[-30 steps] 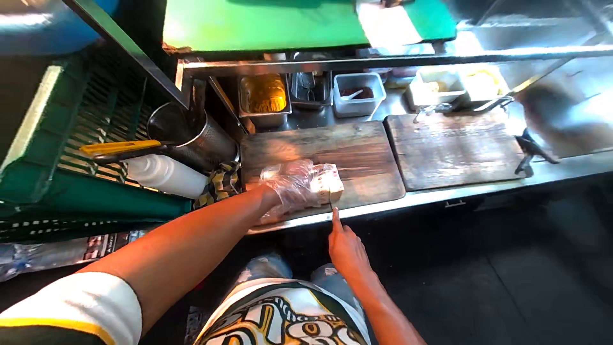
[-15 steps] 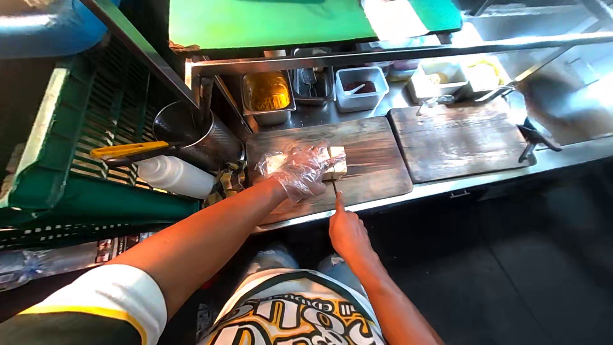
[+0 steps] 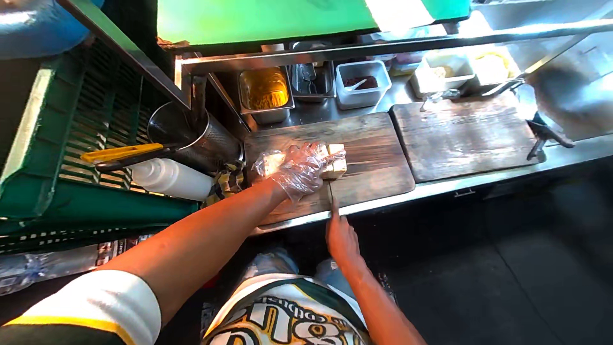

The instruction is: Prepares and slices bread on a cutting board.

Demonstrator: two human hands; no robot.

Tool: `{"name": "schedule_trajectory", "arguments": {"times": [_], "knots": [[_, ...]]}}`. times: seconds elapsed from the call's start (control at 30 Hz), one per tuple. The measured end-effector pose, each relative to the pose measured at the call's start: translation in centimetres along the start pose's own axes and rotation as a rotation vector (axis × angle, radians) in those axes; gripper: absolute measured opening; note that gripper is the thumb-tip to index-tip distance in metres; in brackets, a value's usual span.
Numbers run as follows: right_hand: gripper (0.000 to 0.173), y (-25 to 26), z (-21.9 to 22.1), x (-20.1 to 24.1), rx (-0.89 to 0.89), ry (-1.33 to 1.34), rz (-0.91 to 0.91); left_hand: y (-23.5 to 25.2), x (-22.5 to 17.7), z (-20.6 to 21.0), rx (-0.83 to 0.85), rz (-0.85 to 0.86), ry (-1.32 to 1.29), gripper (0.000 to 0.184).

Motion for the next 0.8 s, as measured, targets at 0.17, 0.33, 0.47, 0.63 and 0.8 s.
{"name": "schedule_trajectory", "arguments": {"times": [0.17,0.33,0.47,0.63,0.8], "knots": [[0.06,-6.7,0.9,-6.9,0.029,0.017,-0.043,0.4,0.0,-0.4,0.034,-0.186,-0.024,0.118],[0.051,-7.2,-2.5,-13.0,-0.476,0.373,-0.317,-1.8,0.7,-2.5,-0.05,-0.168,-0.19,0.115],[0.051,0.1,-8.9,-12.2,-0.415,0.239,-0.139,-7.7,0.7,-5.0,-0.322,-0.093,-0.516,0.105],[0.06,9.5,-12.0,-10.0,-0.168,-0.103,-0.034,-13.8,0.7,-1.7,-0.57,-0.295,-0.837,0.114],[0.051,6.3,-12.5,-6.3,-0.418,0.057,-0.425,-17.3,0.5,-0.6,-0.714,-0.443,-1.253,0.108]]}}
Point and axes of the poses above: each hand's wrist, its own y-axis towards the middle knuckle, its own z-axis out of the palm, x = y × z, the point moved 3 cm from there along y, towards the middle knuckle, and after that the axes turned 6 degrees about z, right-handed, at the moved point
